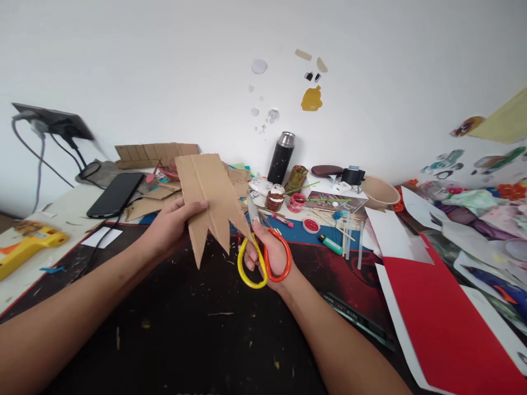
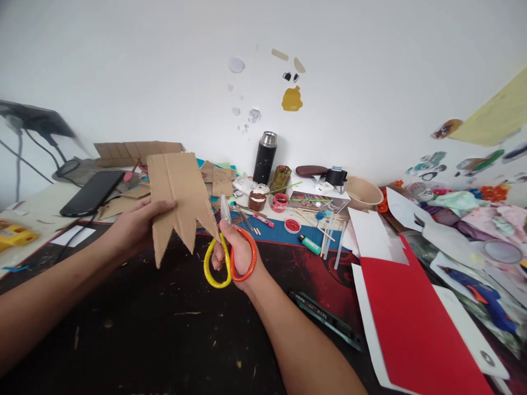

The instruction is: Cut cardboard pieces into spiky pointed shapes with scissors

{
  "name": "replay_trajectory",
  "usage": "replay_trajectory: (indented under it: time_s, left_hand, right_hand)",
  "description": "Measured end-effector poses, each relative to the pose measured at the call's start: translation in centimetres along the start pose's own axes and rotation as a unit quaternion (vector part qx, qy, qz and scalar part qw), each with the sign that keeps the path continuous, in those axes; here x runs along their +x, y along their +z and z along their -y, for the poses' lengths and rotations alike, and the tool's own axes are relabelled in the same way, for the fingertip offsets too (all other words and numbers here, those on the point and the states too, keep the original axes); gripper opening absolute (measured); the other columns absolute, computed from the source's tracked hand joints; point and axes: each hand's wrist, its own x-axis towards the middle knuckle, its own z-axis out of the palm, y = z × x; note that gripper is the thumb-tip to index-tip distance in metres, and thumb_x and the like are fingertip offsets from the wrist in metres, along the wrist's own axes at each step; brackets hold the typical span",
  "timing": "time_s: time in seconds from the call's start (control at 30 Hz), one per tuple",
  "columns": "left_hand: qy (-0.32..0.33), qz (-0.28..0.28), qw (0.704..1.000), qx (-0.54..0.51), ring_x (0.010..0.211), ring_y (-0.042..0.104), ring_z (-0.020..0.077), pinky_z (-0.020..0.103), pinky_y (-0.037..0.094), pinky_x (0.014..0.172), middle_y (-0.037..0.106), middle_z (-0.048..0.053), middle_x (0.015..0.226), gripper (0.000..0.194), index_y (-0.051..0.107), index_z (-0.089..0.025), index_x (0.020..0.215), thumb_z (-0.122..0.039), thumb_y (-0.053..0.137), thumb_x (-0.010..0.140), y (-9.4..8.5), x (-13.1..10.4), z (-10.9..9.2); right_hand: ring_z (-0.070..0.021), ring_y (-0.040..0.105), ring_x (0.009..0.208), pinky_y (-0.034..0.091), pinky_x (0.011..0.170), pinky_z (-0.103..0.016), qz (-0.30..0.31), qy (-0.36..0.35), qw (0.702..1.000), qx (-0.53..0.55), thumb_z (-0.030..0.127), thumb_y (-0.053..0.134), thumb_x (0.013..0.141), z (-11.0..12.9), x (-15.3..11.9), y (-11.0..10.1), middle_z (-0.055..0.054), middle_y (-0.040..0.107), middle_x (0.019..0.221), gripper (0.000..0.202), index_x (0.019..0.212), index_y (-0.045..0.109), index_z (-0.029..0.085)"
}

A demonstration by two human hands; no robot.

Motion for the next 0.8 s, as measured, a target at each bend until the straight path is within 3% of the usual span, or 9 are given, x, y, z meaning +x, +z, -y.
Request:
replay_trajectory:
  time_s: [0.13, 0.33, 0.53, 0.67, 0.8]
  left_hand:
    - [-0.023, -0.004, 1.000, 0.001, 0.075, 0.083, 0.0331, 0.039, 0.070, 0.068, 0.086, 0.010, 0.082, 0.043, 0.080, -0.015, 0.104, -0.035, 0.099, 0.071, 0.05, 0.15, 0.37]
    - [-0.021, 0.002, 1.000, -0.009, 0.070, 0.082, 0.0307, 0.032, 0.065, 0.057, 0.085, 0.010, 0.078, 0.036, 0.079, -0.015, 0.093, -0.032, 0.099, 0.069, 0.27, 0.11, 0.30]
    - [-0.020, -0.002, 1.000, -0.005, 0.067, 0.080, 0.0289, 0.033, 0.064, 0.057, 0.084, 0.009, 0.076, 0.034, 0.079, -0.015, 0.091, -0.032, 0.099, 0.070, 0.36, -0.05, 0.23]
    - [-0.021, -0.006, 1.000, -0.002, 0.068, 0.079, 0.0280, 0.033, 0.065, 0.059, 0.085, 0.010, 0.080, 0.033, 0.080, -0.015, 0.095, -0.036, 0.097, 0.076, 0.35, 0.06, 0.39]
    - [-0.048, 0.051, 0.997, 0.032, 0.064, 0.075, 0.0231, 0.030, 0.063, 0.061, 0.083, 0.007, 0.079, 0.036, 0.081, -0.014, 0.098, -0.046, 0.091, 0.086, -0.21, 0.27, 0.24]
  right_hand:
    - [-0.0112, 0.049, 0.041, 0.039, 0.046, -0.026, 0.013, 0.006, 1.000, -0.024, 0.074, 0.080, 0.090, -0.16, -0.11, 0.03, 0.006, 0.049, 0.048, 0.063, 0.062, 0.055, 0.023]
    - [-0.0113, 0.049, 0.041, 0.037, 0.047, -0.025, 0.014, 0.005, 1.000, -0.020, 0.070, 0.083, 0.087, -0.19, -0.13, 0.12, 0.007, 0.051, 0.048, 0.054, 0.070, 0.064, 0.022]
    - [-0.0116, 0.049, 0.041, 0.038, 0.047, -0.026, 0.002, 0.009, 0.999, -0.036, 0.068, 0.081, 0.089, -0.22, -0.18, 0.16, 0.007, 0.052, 0.049, 0.052, 0.074, 0.066, 0.021]
    - [-0.0132, 0.053, 0.043, 0.043, 0.048, -0.027, -0.025, -0.030, 0.996, -0.079, 0.066, 0.080, 0.090, -0.44, -0.21, 0.18, 0.004, 0.055, 0.049, 0.053, 0.067, 0.058, 0.023]
    - [-0.0148, 0.052, 0.042, 0.045, 0.048, -0.028, -0.072, -0.082, 0.987, -0.122, 0.063, 0.080, 0.090, -0.48, -0.13, 0.07, 0.004, 0.057, 0.049, 0.048, 0.073, 0.058, 0.025]
